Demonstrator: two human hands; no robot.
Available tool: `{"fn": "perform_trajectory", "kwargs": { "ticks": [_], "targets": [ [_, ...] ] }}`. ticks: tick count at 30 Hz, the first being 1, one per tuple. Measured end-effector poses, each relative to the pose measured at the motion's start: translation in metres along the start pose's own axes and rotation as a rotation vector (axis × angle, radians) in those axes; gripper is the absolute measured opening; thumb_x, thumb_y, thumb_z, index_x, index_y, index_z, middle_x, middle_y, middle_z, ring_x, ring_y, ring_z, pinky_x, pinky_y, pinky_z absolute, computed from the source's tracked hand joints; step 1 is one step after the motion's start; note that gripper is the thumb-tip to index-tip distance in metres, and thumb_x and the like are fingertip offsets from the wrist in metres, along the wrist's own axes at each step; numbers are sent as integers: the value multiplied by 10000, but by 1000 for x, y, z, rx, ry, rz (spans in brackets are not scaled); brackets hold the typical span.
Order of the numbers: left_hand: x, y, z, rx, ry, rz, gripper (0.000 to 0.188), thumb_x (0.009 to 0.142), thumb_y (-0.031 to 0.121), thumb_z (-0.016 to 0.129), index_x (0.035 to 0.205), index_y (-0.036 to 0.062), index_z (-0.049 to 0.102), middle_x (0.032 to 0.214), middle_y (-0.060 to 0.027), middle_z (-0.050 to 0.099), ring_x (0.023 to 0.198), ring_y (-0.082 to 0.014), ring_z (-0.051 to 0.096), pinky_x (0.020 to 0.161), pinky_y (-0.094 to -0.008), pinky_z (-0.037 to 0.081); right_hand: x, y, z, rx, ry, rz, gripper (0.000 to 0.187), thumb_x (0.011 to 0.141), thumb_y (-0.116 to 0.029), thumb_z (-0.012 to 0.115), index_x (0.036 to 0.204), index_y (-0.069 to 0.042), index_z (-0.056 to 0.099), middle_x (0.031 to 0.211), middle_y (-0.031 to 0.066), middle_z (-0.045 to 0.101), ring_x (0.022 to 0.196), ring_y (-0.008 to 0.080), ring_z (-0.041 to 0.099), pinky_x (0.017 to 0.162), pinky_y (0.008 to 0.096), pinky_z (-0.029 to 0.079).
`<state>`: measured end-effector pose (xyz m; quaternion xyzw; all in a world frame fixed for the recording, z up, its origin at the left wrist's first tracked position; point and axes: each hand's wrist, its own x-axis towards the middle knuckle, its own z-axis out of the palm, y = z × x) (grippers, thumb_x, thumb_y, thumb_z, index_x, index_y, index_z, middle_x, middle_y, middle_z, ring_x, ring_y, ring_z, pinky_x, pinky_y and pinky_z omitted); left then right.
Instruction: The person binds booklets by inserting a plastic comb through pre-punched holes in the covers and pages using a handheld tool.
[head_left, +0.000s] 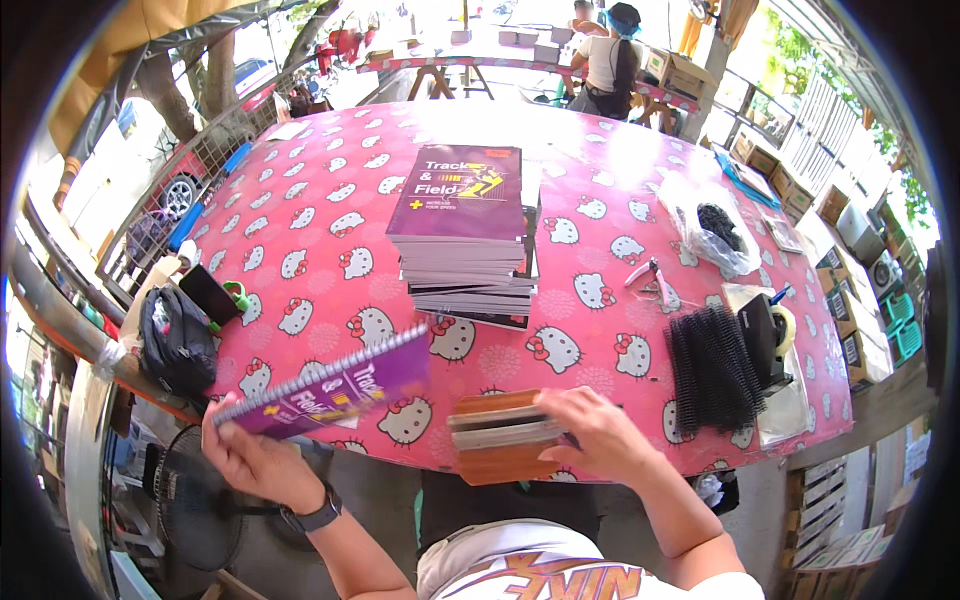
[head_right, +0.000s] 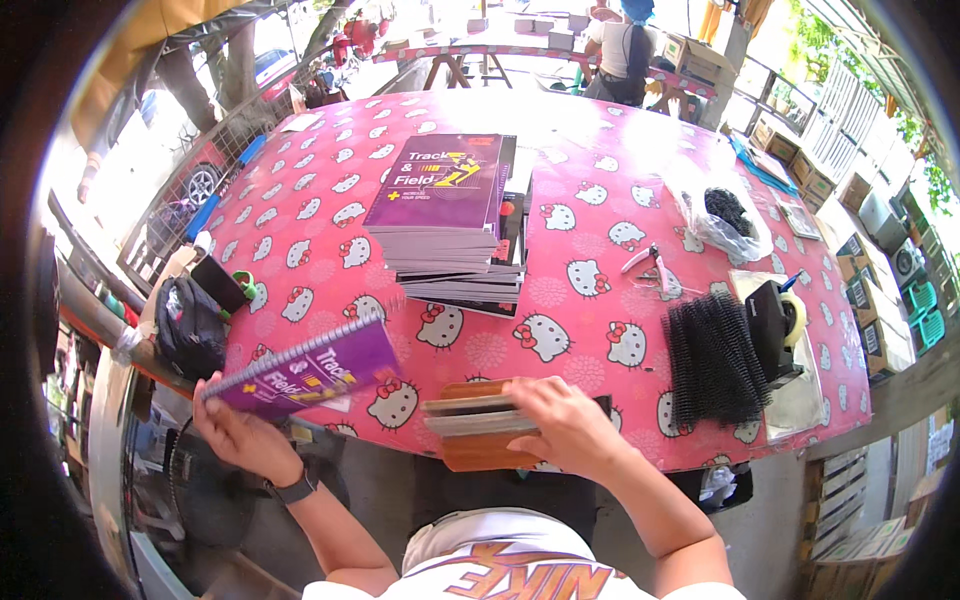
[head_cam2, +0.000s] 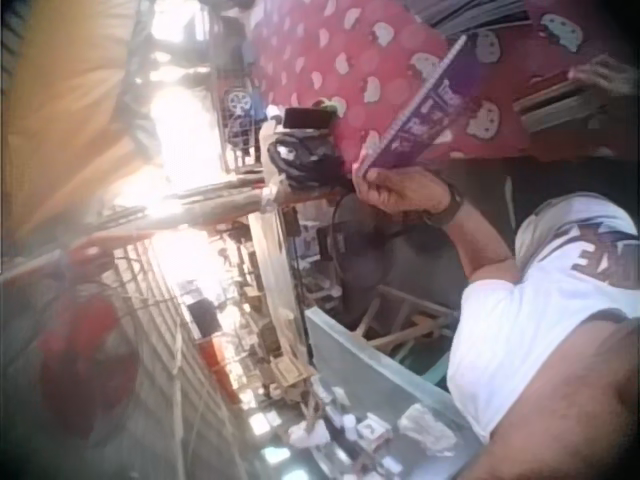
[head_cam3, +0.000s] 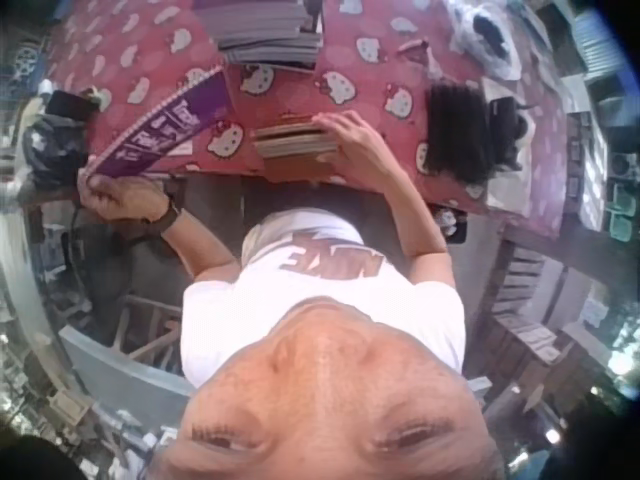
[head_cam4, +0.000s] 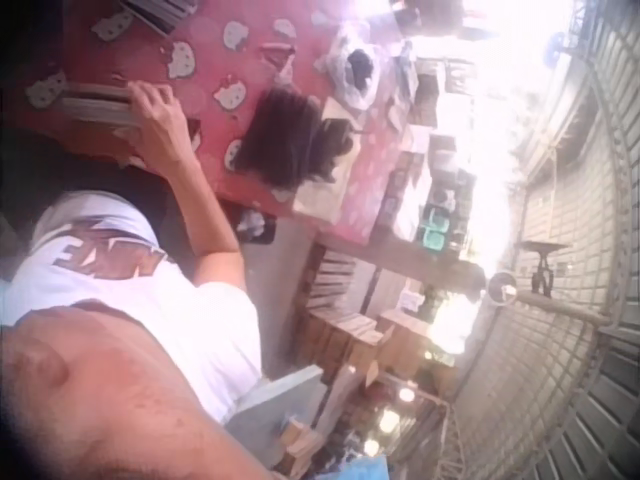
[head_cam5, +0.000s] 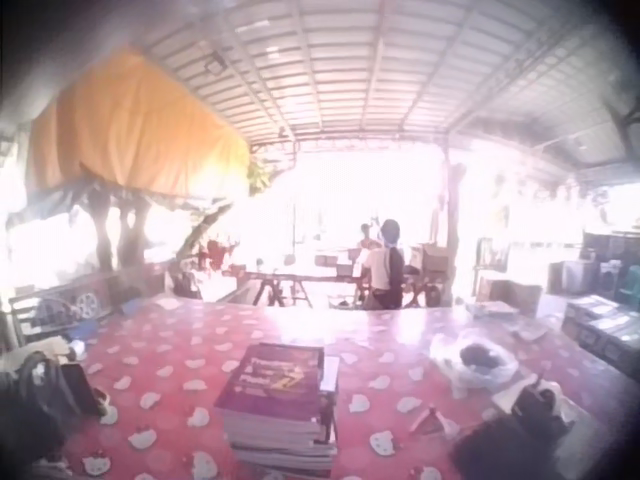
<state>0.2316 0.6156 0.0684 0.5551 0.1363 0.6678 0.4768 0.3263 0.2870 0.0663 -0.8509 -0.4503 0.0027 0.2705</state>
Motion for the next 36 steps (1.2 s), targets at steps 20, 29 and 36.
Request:
{"fn": "perform_trajectory", "kwargs": {
  "ticks": [20, 29, 36],
  "targets": [
    [-107, -66, -40, 710, -1030, 79, 293, 731, 125, 694, 1008, 84, 609, 1124, -63, 624, 1103, -270, 537, 902, -431, 362, 154, 33, -33, -187, 628, -259, 133, 765, -110, 675, 880, -51, 645, 909, 53, 607, 894, 234, 559, 754, 382, 470],
    [-109, -66, -30, 917, -1009, 3, 411, 676, 221, 753, 1046, 93, 628, 1102, -47, 611, 1018, -249, 536, 896, -403, 354, 194, 54, -21, -476, 545, -251, 131, 732, -186, 689, 812, -86, 659, 805, 37, 581, 860, 199, 577, 747, 331, 483],
    [-105, -43, 15, 573, -880, -34, 715, 718, 403, 749, 1276, 51, 473, 1228, -160, 519, 1187, -325, 439, 982, -512, 326, 97, -22, -64, 66, 718, -156, 192, 715, -109, 742, 871, -23, 673, 744, 63, 594, 638, 181, 536, 569, 279, 427]
  ]
}}
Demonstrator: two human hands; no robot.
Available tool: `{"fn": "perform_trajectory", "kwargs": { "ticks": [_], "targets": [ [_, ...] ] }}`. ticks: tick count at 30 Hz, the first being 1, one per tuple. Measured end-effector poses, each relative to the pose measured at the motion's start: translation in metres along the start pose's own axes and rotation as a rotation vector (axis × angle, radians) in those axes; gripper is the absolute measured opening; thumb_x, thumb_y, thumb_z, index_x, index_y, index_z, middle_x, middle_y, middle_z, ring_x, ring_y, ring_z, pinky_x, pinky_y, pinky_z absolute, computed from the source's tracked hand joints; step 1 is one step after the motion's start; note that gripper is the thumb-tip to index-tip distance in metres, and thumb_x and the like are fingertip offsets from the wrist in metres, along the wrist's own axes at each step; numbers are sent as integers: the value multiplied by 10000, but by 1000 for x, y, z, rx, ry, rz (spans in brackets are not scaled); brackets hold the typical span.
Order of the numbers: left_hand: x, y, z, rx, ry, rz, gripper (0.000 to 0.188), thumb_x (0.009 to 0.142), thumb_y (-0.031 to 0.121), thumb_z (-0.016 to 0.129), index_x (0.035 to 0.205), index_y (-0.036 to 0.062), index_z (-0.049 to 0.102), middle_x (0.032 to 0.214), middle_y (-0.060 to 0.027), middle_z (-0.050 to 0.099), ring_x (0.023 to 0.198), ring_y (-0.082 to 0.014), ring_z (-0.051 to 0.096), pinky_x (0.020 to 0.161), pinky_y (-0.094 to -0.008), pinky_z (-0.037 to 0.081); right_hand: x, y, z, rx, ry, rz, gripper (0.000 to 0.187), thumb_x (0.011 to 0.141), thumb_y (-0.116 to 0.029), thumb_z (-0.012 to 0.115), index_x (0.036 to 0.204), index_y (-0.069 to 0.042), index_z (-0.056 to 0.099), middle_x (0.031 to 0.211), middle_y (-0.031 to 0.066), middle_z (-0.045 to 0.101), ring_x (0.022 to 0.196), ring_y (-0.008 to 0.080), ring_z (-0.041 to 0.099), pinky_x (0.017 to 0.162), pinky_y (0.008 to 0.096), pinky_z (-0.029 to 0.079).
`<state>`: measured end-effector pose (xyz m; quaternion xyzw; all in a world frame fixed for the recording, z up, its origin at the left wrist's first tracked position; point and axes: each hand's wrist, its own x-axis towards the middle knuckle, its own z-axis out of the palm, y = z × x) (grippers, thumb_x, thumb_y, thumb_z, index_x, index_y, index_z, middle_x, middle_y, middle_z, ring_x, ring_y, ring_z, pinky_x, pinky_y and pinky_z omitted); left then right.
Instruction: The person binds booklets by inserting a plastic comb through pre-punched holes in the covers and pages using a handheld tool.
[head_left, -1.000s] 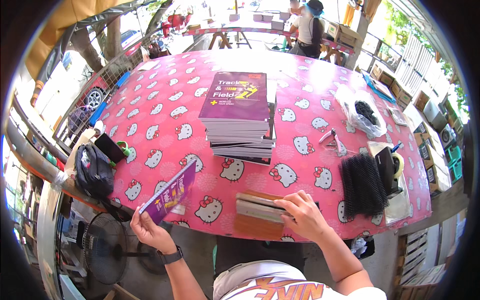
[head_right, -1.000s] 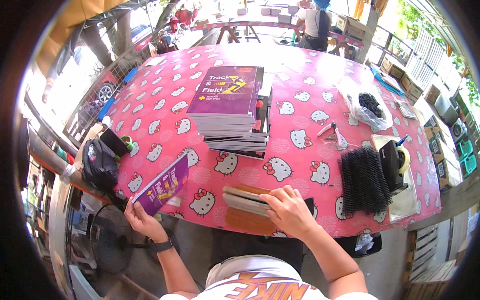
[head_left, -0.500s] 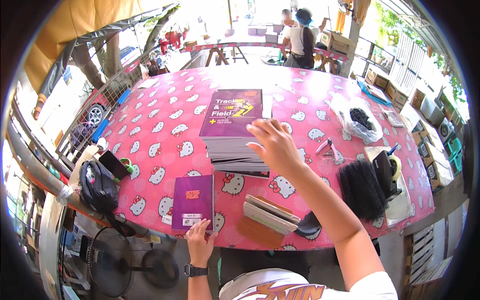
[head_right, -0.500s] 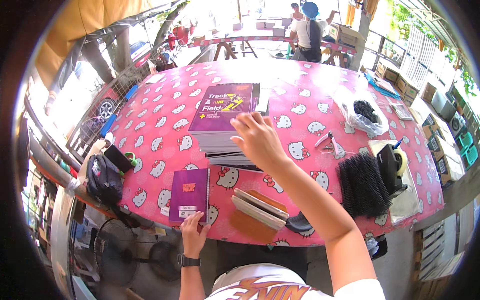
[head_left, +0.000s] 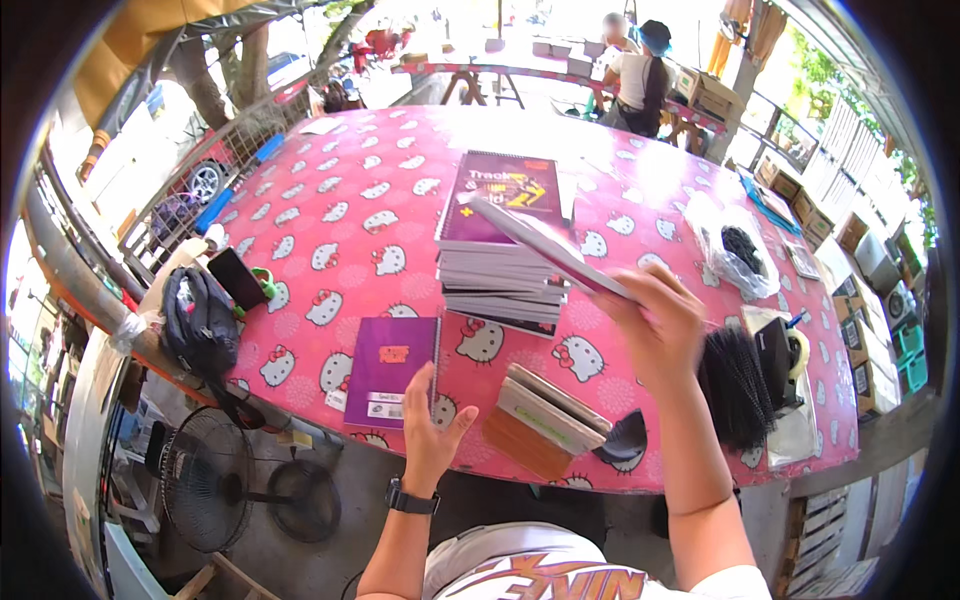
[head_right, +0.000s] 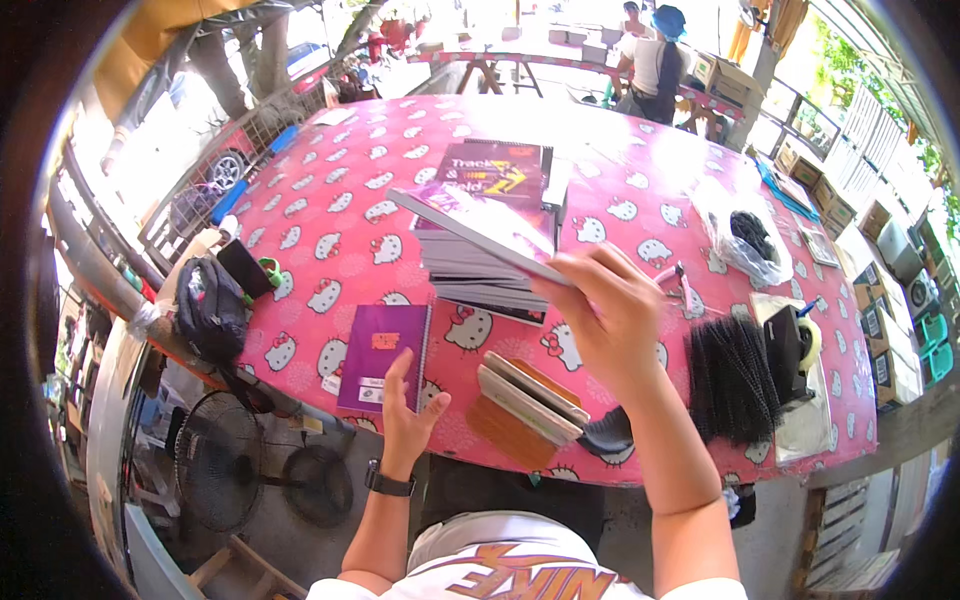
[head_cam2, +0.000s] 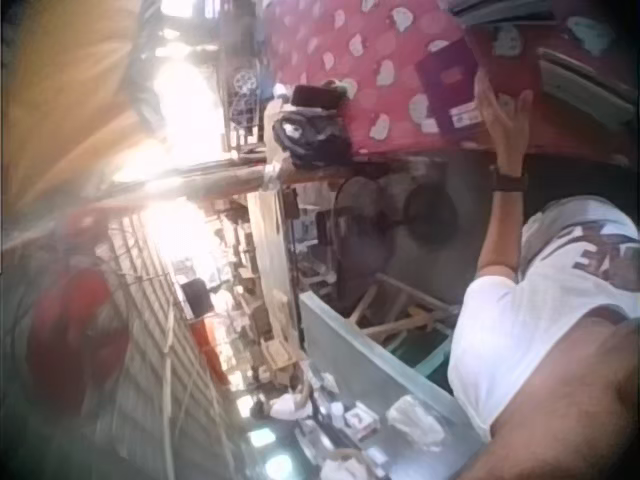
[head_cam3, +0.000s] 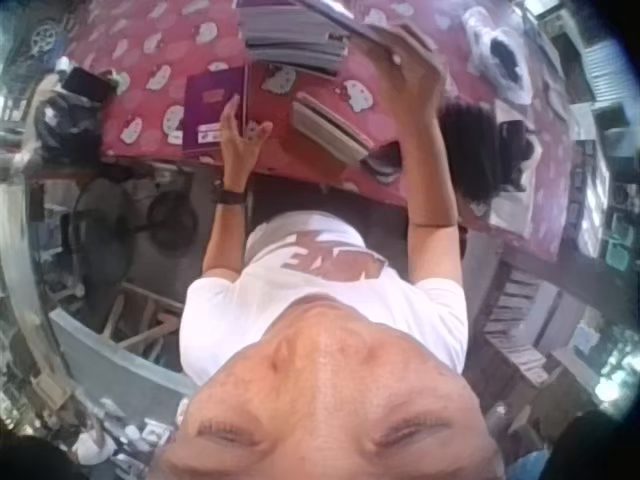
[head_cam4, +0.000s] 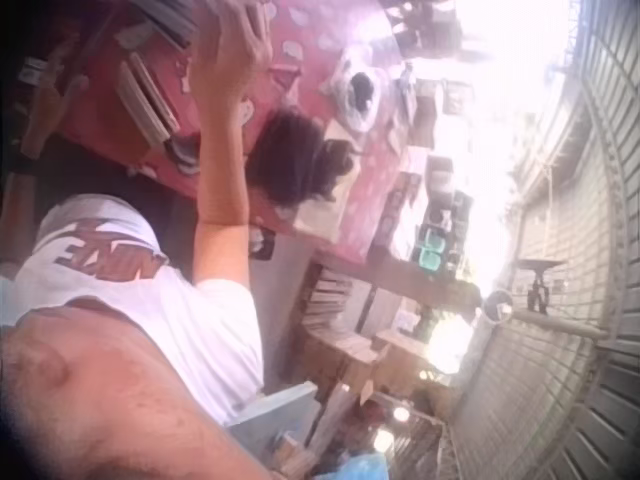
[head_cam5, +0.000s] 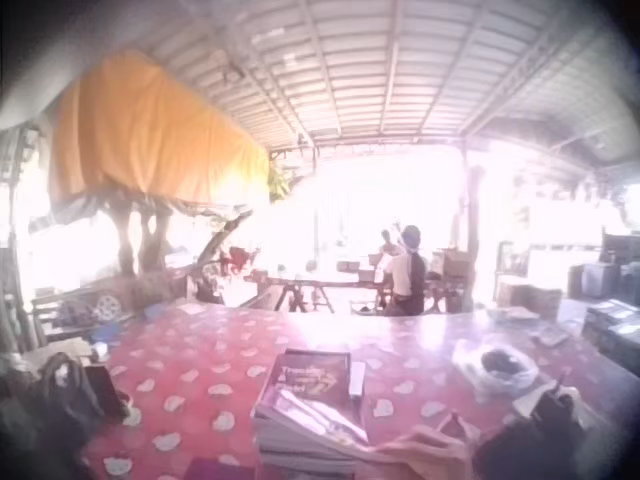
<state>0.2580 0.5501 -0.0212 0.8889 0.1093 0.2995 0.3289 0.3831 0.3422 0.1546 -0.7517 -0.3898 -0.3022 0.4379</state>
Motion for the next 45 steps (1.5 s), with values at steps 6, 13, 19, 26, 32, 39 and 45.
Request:
{"fn": "perform_trajectory", "kwargs": {
  "ticks": [6, 13, 19, 26, 32, 39, 45],
  "targets": [
    [43, 81, 7, -1721, -48, -425, 729, 793, 357, 702, 1348, 46, 347, 1273, -172, 461, 1152, -266, 477, 963, -369, 407, -99, -5, -35, 642, 278, 312, 170, 854, -104, 644, 912, 55, 633, 823, 125, 631, 732, 185, 604, 660, 285, 480],
    [70, 57, 16, -846, -316, 133, 219, 742, -16, 704, 939, 33, 624, 827, -12, 567, 764, -118, 512, 726, -256, 426, -192, 16, -44, 208, 59, 661, 174, 750, -22, 729, 910, 7, 667, 792, 69, 682, 711, 119, 623, 637, 245, 481],
    [60, 38, 30, -816, -340, -40, 215, 742, -9, 702, 944, 36, 643, 845, -26, 593, 807, -142, 531, 767, -272, 425, -189, 15, -37, -130, -68, 514, 180, 736, -60, 747, 896, -10, 682, 783, 86, 686, 668, 182, 647, 608, 278, 485],
    [57, 14, 38, -788, -378, -49, 201, 769, 3, 678, 963, 28, 636, 855, -53, 600, 882, -178, 552, 806, -289, 427, -202, 25, -28, 20, -174, 553, 225, 741, -52, 734, 953, -8, 676, 884, 122, 689, 809, 217, 659, 733, 317, 492],
    [32, -26, 51, -563, -299, -119, 352, 771, -16, 641, 1114, 47, 594, 1043, -97, 601, 1030, -233, 555, 896, -312, 414, -213, 20, -4, 68, -291, 685, 311, 742, -72, 724, 1034, -19, 631, 986, 133, 607, 957, 317, 585, 808, 360, 470],
    [18, 4, 53, -997, -244, -165, 742, 702, -48, 606, 1394, 14, 343, 1350, -174, 440, 1284, -287, 372, 1084, -340, 254, -203, 44, 19, 239, -355, 790, 447, 720, -63, 736, 1123, -12, 551, 1075, 189, 574, 1015, 365, 527, 863, 414, 418],
    [20, -36, 34, 263, -53, -78, 618, 754, 131, 673, 1311, -5, 441, 1261, -177, 490, 1156, -334, 431, 999, -415, 354, -198, 57, -21, -356, -516, 523, 563, 636, -176, 782, 1148, -91, 565, 1237, 89, 533, 1170, 287, 439, 986, 452, 278]
  ]
}}
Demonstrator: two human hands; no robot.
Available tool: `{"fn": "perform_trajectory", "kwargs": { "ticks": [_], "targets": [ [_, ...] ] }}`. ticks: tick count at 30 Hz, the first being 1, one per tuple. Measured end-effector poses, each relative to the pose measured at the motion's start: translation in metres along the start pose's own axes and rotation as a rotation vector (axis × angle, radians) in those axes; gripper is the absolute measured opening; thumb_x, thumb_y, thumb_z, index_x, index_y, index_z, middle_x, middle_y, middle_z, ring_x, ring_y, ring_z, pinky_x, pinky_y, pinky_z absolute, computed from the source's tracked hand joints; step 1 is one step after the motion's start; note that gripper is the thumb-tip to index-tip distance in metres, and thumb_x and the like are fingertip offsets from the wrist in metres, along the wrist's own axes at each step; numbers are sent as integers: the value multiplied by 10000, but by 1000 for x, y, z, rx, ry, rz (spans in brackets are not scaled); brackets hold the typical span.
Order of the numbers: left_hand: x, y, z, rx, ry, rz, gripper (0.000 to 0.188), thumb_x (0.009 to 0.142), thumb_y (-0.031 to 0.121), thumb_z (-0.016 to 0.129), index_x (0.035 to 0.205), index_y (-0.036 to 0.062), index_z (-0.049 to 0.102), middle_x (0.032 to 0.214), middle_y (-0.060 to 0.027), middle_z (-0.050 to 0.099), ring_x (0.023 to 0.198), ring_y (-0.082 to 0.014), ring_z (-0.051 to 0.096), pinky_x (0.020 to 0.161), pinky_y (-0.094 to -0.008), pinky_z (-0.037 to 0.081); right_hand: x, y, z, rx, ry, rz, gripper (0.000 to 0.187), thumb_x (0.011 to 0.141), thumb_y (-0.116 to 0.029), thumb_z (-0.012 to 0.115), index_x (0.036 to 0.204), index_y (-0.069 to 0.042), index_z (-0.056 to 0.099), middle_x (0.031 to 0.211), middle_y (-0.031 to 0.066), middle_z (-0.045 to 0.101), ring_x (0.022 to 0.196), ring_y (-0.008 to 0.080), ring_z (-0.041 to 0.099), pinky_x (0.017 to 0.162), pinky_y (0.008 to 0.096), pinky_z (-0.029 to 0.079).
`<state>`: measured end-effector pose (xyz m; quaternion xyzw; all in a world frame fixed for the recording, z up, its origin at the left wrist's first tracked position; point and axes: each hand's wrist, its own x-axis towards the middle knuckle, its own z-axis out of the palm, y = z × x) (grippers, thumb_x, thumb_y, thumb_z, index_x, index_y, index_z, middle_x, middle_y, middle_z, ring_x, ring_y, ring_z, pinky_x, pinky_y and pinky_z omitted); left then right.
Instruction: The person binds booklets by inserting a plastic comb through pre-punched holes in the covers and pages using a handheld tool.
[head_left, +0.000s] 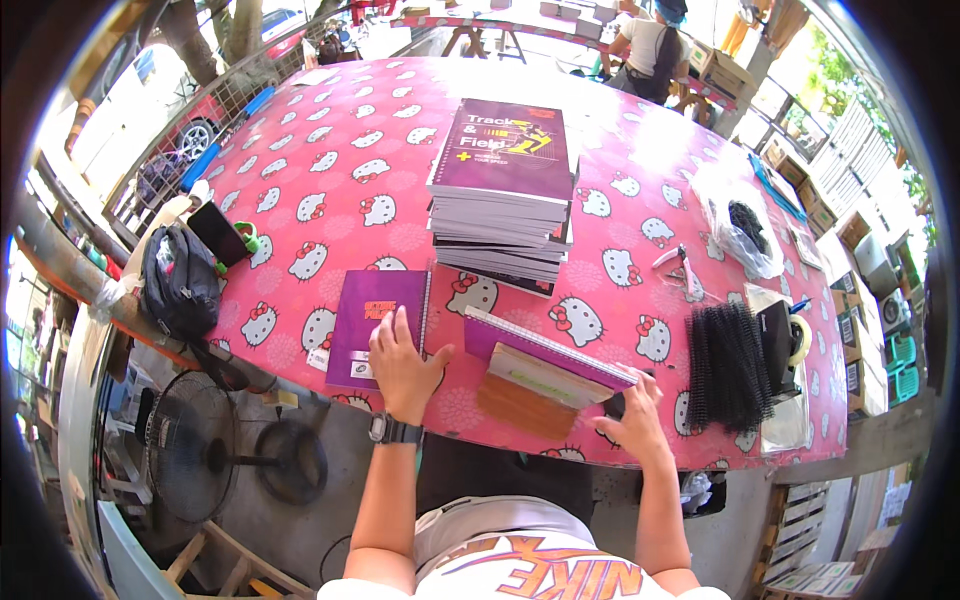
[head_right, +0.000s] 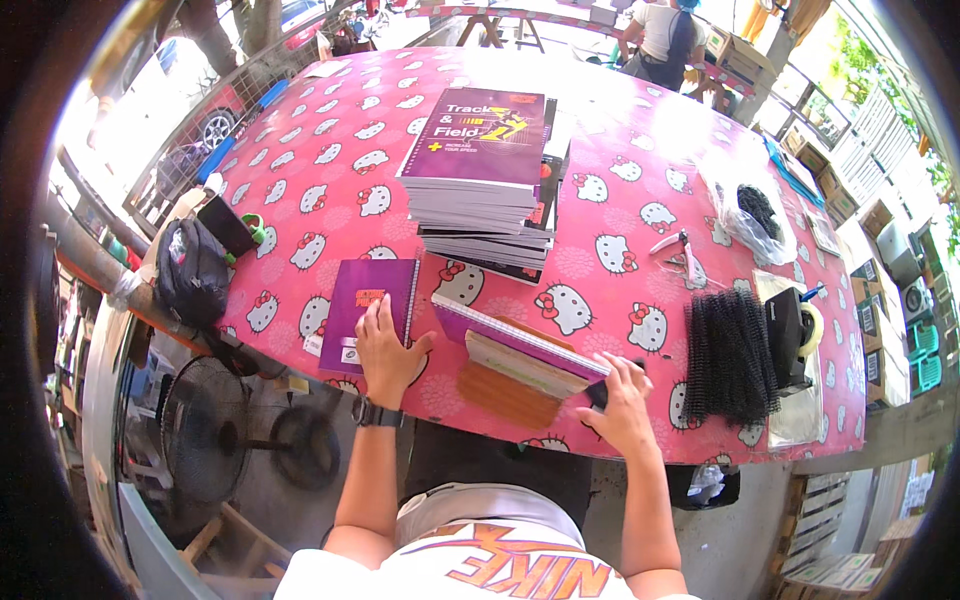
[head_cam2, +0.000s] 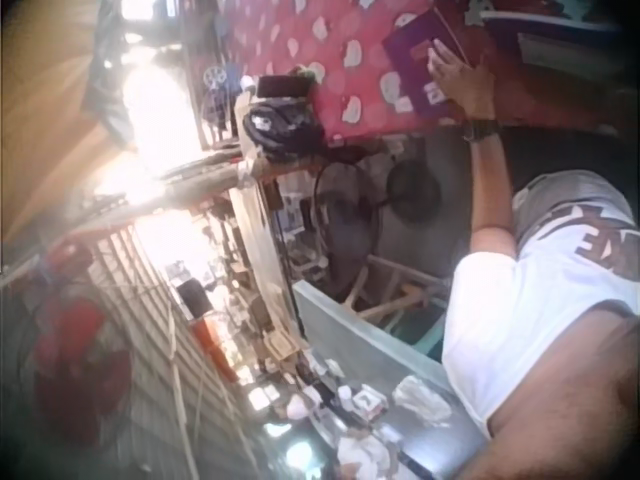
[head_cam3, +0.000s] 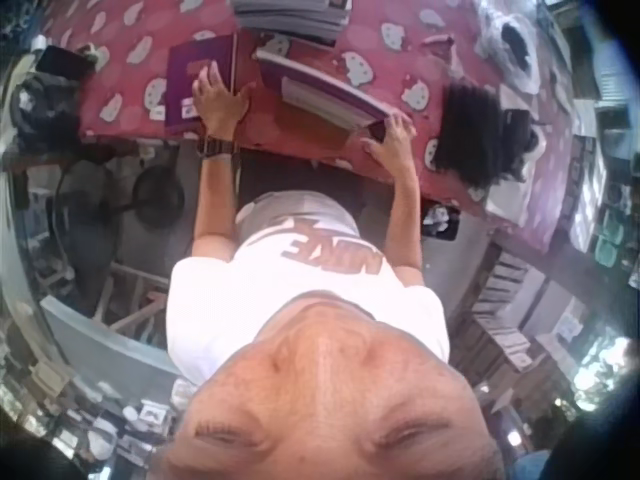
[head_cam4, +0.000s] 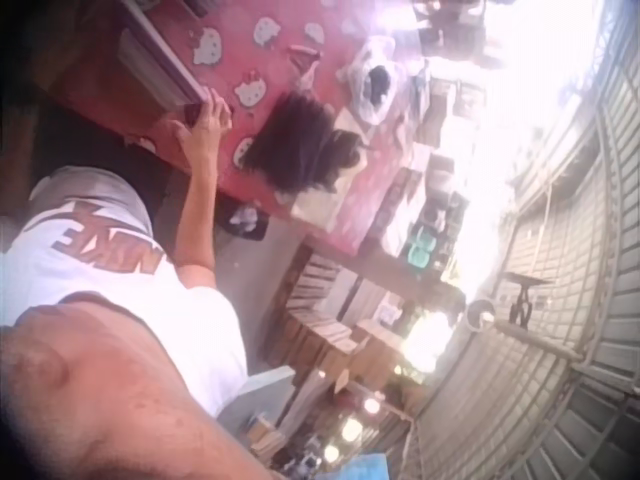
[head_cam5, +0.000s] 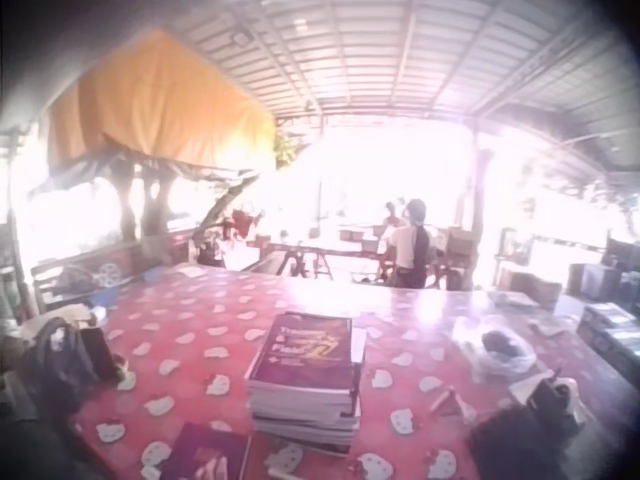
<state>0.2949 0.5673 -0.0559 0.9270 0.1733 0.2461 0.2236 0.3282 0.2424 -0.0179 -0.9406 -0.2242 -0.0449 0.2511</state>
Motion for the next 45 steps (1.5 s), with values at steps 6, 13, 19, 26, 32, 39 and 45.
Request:
{"fn": "perform_trajectory", "kwargs": {
  "ticks": [6, 13, 19, 26, 32, 39, 45],
  "targets": [
    [22, -12, -14, 295, -153, -19, 606, 700, 137, 707, 1253, 5, 498, 1055, -139, 624, 911, -287, 602, 778, -357, 522, -17, 47, 4, -114, 17, -44, 562, 618, -230, 786, 1112, -78, 566, 1223, 92, 530, 1176, 292, 428, 983, 454, 258],
    [22, -24, -12, 347, -221, 52, 528, 704, 142, 694, 1193, 1, 555, 1060, -135, 626, 927, -282, 616, 773, -354, 523, -11, 24, -6, 185, 173, 3, 650, 634, -290, 791, 1200, -74, 554, 1291, 78, 512, 1226, 286, 423, 1040, 445, 251],
    [34, -12, -48, 54, -96, -40, 465, 741, 40, 521, 1200, 76, 585, 751, -267, 606, 662, -361, 632, 648, -447, 510, 6, -12, -10, 857, 260, -63, 723, 727, -222, 774, 1328, -43, 414, 1263, 123, 541, 1213, 214, 465, 1003, 366, 342],
    [44, -82, -133, -262, 128, -182, 443, 802, -93, 420, 1221, -13, 541, 1137, -197, 608, 1025, -261, 607, 902, -345, 452, 6, -2, 11, 978, 127, 22, 446, 767, 29, 698, 1183, 4, 538, 1027, 50, 614, 974, 110, 545, 888, 257, 428],
    [27, -197, -71, -239, -23, -445, 422, 792, 76, 598, 1203, -10, 556, 1110, -221, 610, 1001, -311, 610, 880, -356, 468, 13, -23, 14, 1030, 74, -19, 564, 753, -28, 732, 1255, -13, 477, 1094, 84, 607, 1046, 138, 549, 907, 284, 433],
    [29, -156, -48, 78, 46, -343, 562, 744, 400, 729, 1133, 19, 591, 1025, -197, 606, 935, -352, 600, 810, -422, 469, 3, -8, 51, 925, 219, 137, 766, 699, -177, 807, 1321, -23, 386, 1190, 137, 560, 1090, 207, 554, 924, 342, 442],
    [21, -143, -45, 241, 151, -317, 511, 823, 402, 643, 1149, 16, 563, 1009, -188, 592, 943, -363, 579, 812, -434, 455, 5, -7, 54, 691, 205, 51, 811, 666, -284, 829, 1310, -43, 400, 1128, 174, 589, 1050, 288, 586, 896, 363, 460]
  ]
}}
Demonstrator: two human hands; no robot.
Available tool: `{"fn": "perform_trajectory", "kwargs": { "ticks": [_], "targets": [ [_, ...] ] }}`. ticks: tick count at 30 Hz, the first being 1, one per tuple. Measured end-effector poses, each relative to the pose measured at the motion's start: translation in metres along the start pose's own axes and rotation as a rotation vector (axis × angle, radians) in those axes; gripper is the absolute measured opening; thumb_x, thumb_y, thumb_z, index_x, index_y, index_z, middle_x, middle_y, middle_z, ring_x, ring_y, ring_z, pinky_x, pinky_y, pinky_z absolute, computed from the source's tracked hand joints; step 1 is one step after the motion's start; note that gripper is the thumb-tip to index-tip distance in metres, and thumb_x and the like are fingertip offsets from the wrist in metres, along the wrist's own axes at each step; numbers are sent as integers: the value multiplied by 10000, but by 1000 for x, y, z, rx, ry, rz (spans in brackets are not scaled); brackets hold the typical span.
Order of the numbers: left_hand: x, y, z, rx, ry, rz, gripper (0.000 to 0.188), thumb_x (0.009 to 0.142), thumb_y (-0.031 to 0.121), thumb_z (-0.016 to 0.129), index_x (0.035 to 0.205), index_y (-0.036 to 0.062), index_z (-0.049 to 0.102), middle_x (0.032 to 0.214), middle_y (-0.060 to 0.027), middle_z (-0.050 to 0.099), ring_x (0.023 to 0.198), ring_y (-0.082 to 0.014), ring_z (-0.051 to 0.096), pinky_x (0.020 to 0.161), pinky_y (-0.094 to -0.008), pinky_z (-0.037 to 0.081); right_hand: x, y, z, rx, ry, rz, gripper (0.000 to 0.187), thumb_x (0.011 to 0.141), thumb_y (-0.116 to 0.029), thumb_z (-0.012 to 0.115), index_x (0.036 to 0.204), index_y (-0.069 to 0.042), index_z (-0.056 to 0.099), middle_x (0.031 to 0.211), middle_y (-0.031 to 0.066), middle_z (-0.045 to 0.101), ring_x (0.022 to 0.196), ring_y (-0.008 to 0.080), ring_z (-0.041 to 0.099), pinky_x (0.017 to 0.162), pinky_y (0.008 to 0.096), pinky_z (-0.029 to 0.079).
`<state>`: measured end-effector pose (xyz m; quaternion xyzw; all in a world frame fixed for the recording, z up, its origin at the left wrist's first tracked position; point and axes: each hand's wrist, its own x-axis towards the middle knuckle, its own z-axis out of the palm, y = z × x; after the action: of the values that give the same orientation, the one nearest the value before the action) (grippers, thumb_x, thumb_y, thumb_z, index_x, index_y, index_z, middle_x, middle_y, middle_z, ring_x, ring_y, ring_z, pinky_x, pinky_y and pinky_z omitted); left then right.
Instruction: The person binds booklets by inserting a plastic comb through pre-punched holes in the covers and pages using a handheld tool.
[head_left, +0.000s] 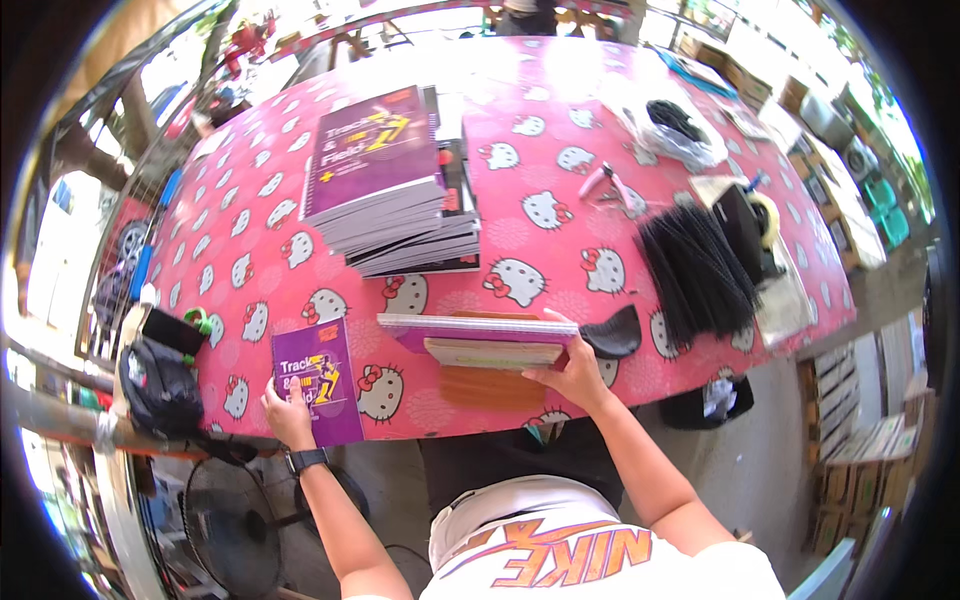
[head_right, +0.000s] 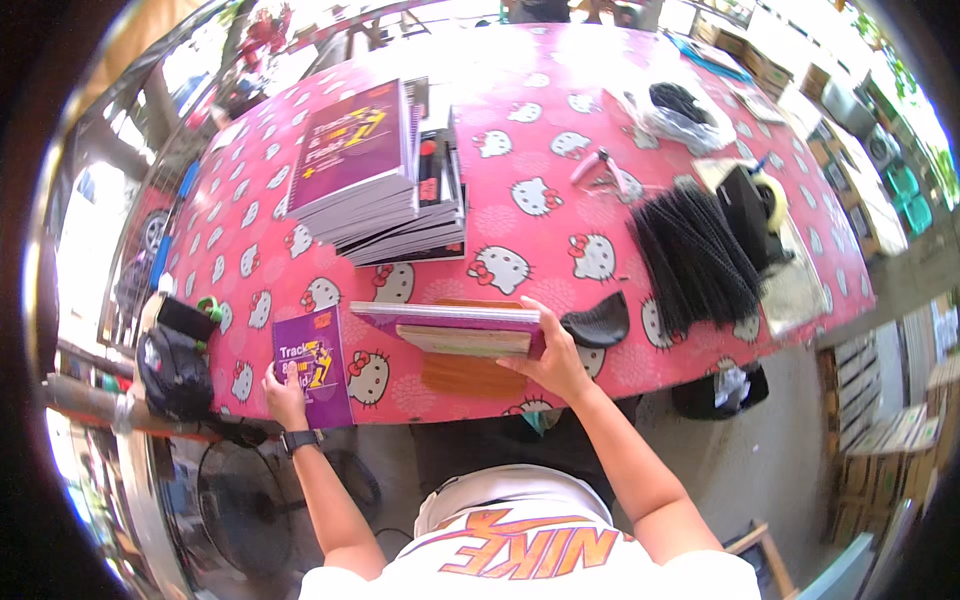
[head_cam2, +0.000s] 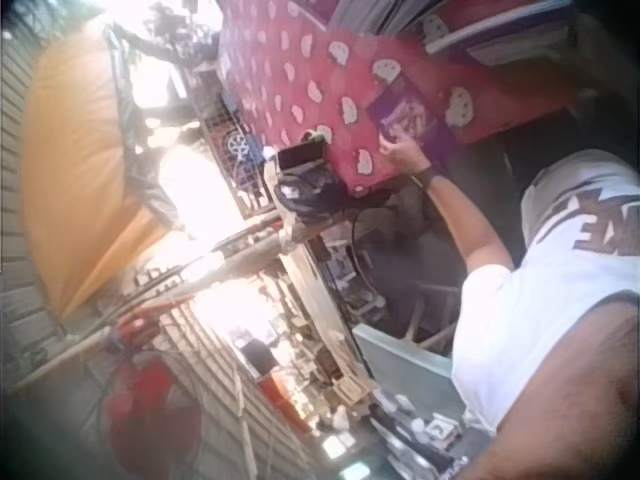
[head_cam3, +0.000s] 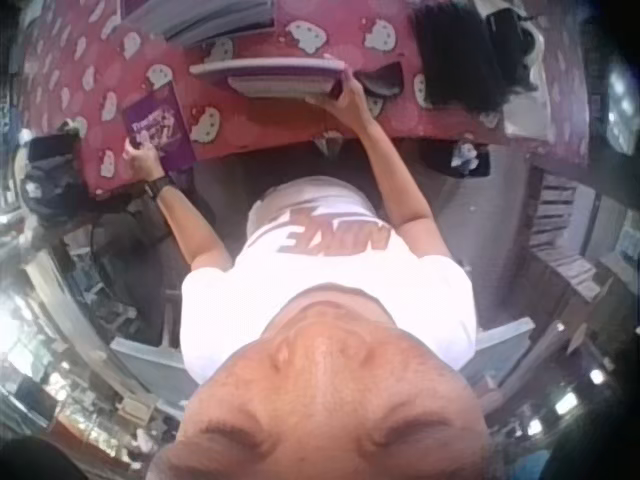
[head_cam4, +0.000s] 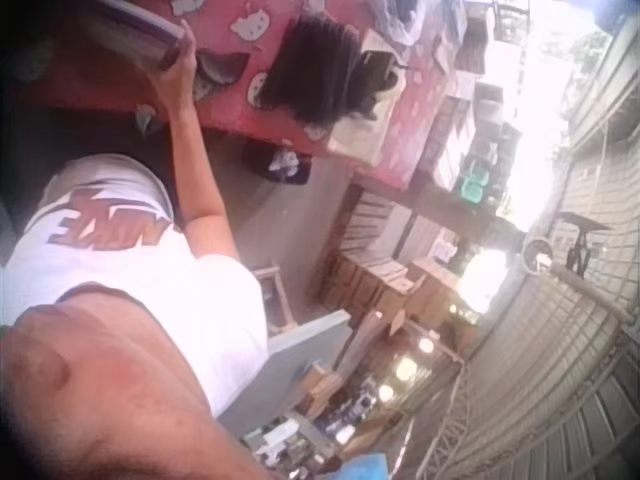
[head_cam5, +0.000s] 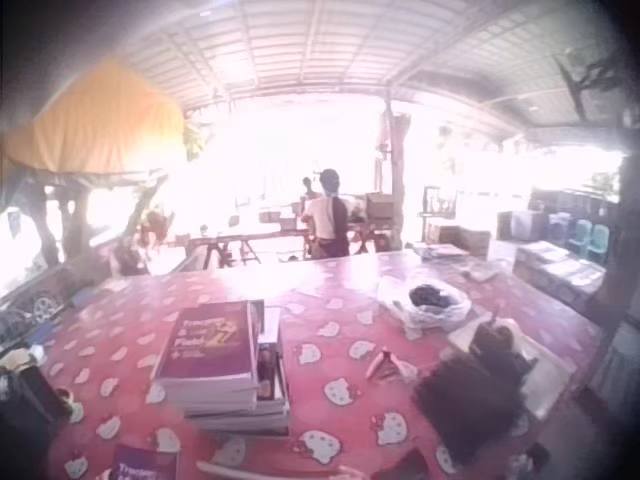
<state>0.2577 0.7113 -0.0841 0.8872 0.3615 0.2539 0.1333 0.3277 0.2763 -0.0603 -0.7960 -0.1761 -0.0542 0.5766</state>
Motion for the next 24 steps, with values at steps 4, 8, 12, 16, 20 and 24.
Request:
{"fn": "perform_trajectory", "kwargs": {
  "ticks": [4, 8, 12, 16, 20, 24],
  "targets": [
    [-7, 10, 5, 116, 65, 53, 512, 863, 416, 575, 1185, 20, 539, 1057, -196, 567, 995, -364, 548, 844, -438, 440, -2, 6, -1, -13, 36, -39, 733, 679, -266, 818, 1268, -31, 450, 1100, 159, 607, 1002, 286, 601, 878, 346, 462],
    [-9, 15, 3, 96, 47, 35, 517, 873, 419, 557, 1199, 18, 533, 1048, -195, 563, 1005, -362, 542, 852, -443, 435, -6, 11, 0, 30, 34, -28, 538, 720, -231, 789, 1146, 2, 557, 1024, 150, 621, 926, 262, 610, 821, 328, 473],
    [-6, 11, 6, 54, 40, 26, 515, 853, 422, 595, 1165, 14, 552, 1002, -193, 581, 982, -366, 552, 854, -441, 433, -5, 9, -4, 63, 41, -31, 460, 733, -215, 777, 1085, 13, 588, 994, 150, 626, 912, 240, 616, 804, 317, 474],
    [2, -8, 11, -21, -23, 29, 544, 830, 432, 629, 1142, -8, 554, 1027, -220, 590, 956, -384, 571, 822, -447, 449, -3, 8, 0, -1, 18, -12, 463, 708, -208, 796, 1058, 16, 592, 932, 141, 632, 838, 220, 620, 758, 312, 481],
    [16, -16, 0, -80, -102, 8, 533, 784, 422, 676, 1116, 17, 577, 1057, -216, 594, 996, -373, 572, 841, -445, 454, -1, 17, 3, 3, 0, -14, 476, 698, -194, 802, 1075, 4, 588, 919, 113, 644, 820, 171, 614, 742, 301, 484],
    [19, 0, 1, -30, -144, -66, 558, 749, 449, 700, 1119, 49, 578, 1049, -184, 608, 987, -351, 588, 831, -440, 464, -4, 13, 0, 125, -21, 45, 433, 722, -147, 781, 1078, 6, 588, 944, 86, 655, 882, 146, 615, 794, 294, 484]
  ]
}}
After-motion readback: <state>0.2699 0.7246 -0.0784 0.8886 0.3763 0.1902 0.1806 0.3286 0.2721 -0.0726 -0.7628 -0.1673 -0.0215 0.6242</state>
